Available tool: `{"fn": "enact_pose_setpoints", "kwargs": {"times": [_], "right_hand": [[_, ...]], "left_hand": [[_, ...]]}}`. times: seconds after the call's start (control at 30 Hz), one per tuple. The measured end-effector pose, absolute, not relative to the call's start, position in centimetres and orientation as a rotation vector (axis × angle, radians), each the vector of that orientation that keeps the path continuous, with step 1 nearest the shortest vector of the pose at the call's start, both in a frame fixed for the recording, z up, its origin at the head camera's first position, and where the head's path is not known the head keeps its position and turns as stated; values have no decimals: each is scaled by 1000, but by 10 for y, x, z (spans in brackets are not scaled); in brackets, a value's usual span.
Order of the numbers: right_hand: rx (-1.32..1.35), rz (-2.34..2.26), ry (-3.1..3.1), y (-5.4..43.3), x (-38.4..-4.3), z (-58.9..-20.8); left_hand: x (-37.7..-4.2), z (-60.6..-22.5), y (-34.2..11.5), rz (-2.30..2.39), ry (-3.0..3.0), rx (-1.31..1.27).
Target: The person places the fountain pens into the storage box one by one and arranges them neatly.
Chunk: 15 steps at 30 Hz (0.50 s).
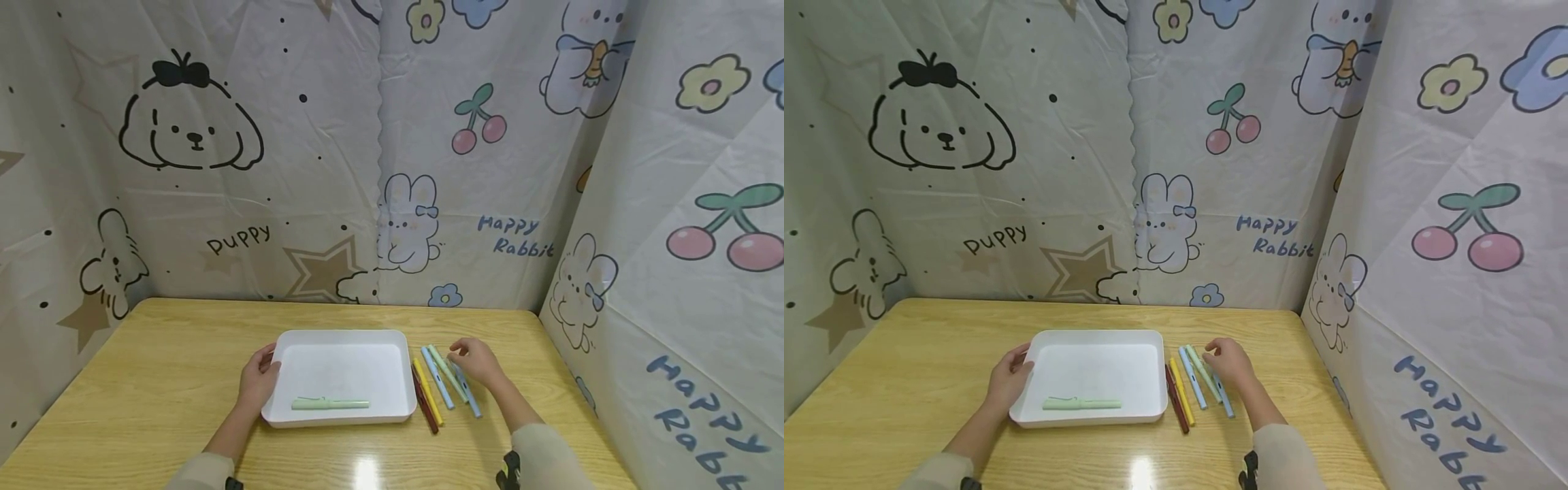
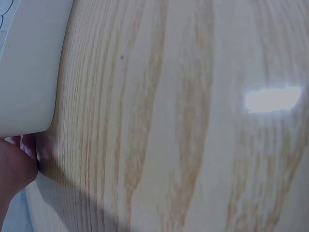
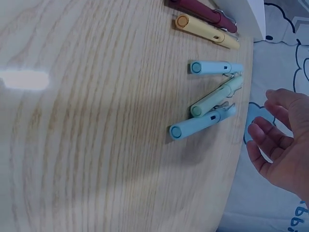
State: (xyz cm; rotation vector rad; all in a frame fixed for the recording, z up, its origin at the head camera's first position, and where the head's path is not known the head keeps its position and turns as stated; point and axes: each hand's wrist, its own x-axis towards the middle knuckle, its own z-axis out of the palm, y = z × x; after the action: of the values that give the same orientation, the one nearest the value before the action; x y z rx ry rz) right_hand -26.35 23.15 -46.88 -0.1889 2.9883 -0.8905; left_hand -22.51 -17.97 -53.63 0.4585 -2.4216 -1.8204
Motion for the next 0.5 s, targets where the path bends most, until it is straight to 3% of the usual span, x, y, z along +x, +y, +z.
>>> {"fn": "enact_pose_setpoints", "kwargs": {"times": [0.5], "right_hand": [[-58, -848, 2972, 253, -262, -489]], "left_hand": [[-223, -531, -179, -1810, -2422, 434]]}}
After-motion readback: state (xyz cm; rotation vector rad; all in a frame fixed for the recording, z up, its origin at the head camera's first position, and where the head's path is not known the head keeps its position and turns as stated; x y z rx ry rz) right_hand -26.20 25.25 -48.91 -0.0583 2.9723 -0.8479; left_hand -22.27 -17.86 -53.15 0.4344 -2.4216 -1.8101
